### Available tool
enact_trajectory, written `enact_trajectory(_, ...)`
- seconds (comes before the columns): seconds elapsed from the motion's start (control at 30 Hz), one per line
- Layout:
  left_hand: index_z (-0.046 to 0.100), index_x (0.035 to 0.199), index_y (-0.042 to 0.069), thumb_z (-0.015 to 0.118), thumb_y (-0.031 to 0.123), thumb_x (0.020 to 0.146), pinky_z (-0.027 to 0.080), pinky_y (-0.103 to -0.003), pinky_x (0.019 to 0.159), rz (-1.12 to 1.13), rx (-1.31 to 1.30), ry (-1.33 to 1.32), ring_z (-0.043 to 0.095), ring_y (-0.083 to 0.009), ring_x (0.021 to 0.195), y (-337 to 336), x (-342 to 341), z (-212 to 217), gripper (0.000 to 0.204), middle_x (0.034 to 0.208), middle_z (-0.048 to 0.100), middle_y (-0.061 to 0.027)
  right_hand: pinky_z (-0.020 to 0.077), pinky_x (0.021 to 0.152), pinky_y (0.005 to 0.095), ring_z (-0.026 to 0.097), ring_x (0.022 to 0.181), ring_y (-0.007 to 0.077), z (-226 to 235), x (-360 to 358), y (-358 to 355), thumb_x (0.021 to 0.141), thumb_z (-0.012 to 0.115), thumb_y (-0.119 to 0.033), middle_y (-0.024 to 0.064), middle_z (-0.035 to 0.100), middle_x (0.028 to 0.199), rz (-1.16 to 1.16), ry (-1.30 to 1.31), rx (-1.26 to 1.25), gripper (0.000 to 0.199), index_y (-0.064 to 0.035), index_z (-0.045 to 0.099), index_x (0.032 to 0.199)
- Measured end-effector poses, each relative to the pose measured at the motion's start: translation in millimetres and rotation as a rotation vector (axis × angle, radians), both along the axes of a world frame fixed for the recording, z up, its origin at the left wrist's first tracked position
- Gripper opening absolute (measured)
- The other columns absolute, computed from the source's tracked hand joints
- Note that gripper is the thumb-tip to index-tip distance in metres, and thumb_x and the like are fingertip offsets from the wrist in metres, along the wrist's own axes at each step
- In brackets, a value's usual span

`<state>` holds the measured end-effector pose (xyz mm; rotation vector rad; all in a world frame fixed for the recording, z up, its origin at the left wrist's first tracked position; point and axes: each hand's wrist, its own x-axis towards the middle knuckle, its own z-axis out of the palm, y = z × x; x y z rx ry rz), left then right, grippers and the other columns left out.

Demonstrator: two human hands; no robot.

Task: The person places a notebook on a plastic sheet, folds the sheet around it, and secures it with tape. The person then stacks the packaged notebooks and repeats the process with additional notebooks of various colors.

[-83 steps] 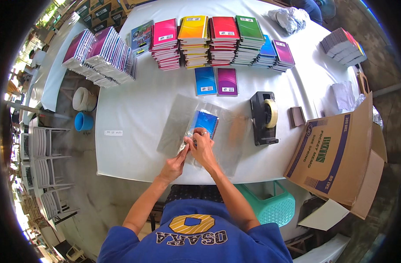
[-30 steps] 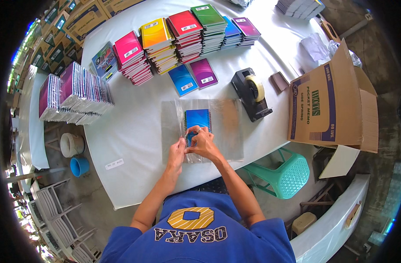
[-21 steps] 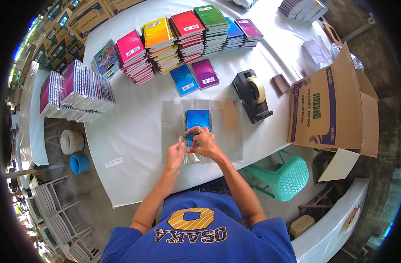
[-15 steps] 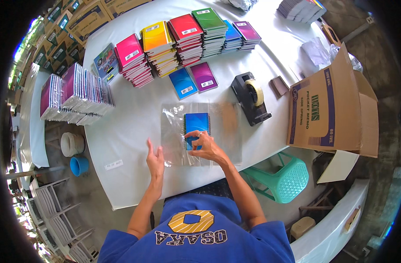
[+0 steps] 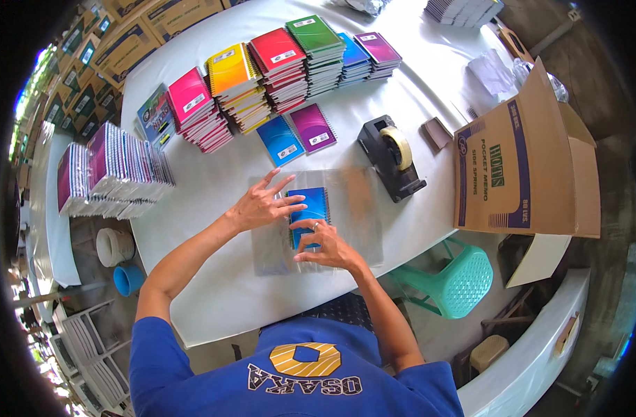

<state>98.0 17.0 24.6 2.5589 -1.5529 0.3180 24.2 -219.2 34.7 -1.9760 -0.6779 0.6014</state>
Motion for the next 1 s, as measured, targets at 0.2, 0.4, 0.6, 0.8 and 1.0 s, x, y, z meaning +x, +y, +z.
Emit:
enact_trajectory(0.2,0.065,0.121,0.029,0.068,0.025,0.075,0.022,-0.055,0.117,-0.076,-0.033,-0.062,0.042,-0.0257,0.135,-10,11,-2,0.046,0.127,0.062,0.0097,0.0488,0.085,0.0445,0.057,0.102,0.0311,-12,-3,5,0.084,0.066,-0.012,0.0085,0.057,0.121,-0.400,0.195,0.345,0.012,-0.0016,0.062,0.089)
enact_trajectory(0.4,0.065,0.122,0.028,0.070,0.025,0.073,0.019,-0.054,0.117,-0.048,-0.066,0.030,0.041,-0.0264,0.136,-3,9,1,0.050,0.129,0.061,0.0087,0.0345,0.100,0.0465,0.049,0.120,0.0196,0,-14,12,0.073,0.062,0.002,0.0012,0.057,0.129,-0.081,-0.504,-0.338,0.035,-0.0084,0.069,0.105)
enact_trajectory(0.6,0.069,0.116,0.025,0.062,0.023,0.081,0.023,-0.053,0.116,-0.052,-0.136,0.005,0.045,-0.0285,0.133,-8,8,-4,0.035,0.124,0.064,0.0080,0.0292,0.108,0.0474,0.044,0.130,0.0171,-2,-2,-3,0.065,0.060,0.009,-0.0074,0.058,0.130,-0.005,-0.440,-0.337,0.056,-0.0183,0.069,0.113)
enact_trajectory(0.8,0.067,0.118,0.029,0.060,0.026,0.082,0.018,-0.054,0.118,-0.023,-0.111,-0.001,0.042,-0.0266,0.136,-21,10,-17,0.037,0.128,0.062,0.0103,0.0296,0.109,0.0487,0.044,0.130,0.0171,3,4,-3,0.064,0.059,0.010,-0.0087,0.058,0.130,0.028,-0.358,-0.349,0.056,-0.0195,0.070,0.111)
enact_trajectory(1.0,0.067,0.117,0.033,0.063,0.028,0.078,0.016,-0.057,0.117,0.044,-0.086,0.064,0.036,-0.0275,0.139,-27,12,-11,0.040,0.132,0.057,0.0134,0.0301,0.108,0.0487,0.044,0.129,0.0171,0,3,-2,0.066,0.059,0.009,-0.0092,0.056,0.134,0.008,-0.370,-0.307,0.054,-0.0191,0.070,0.110)
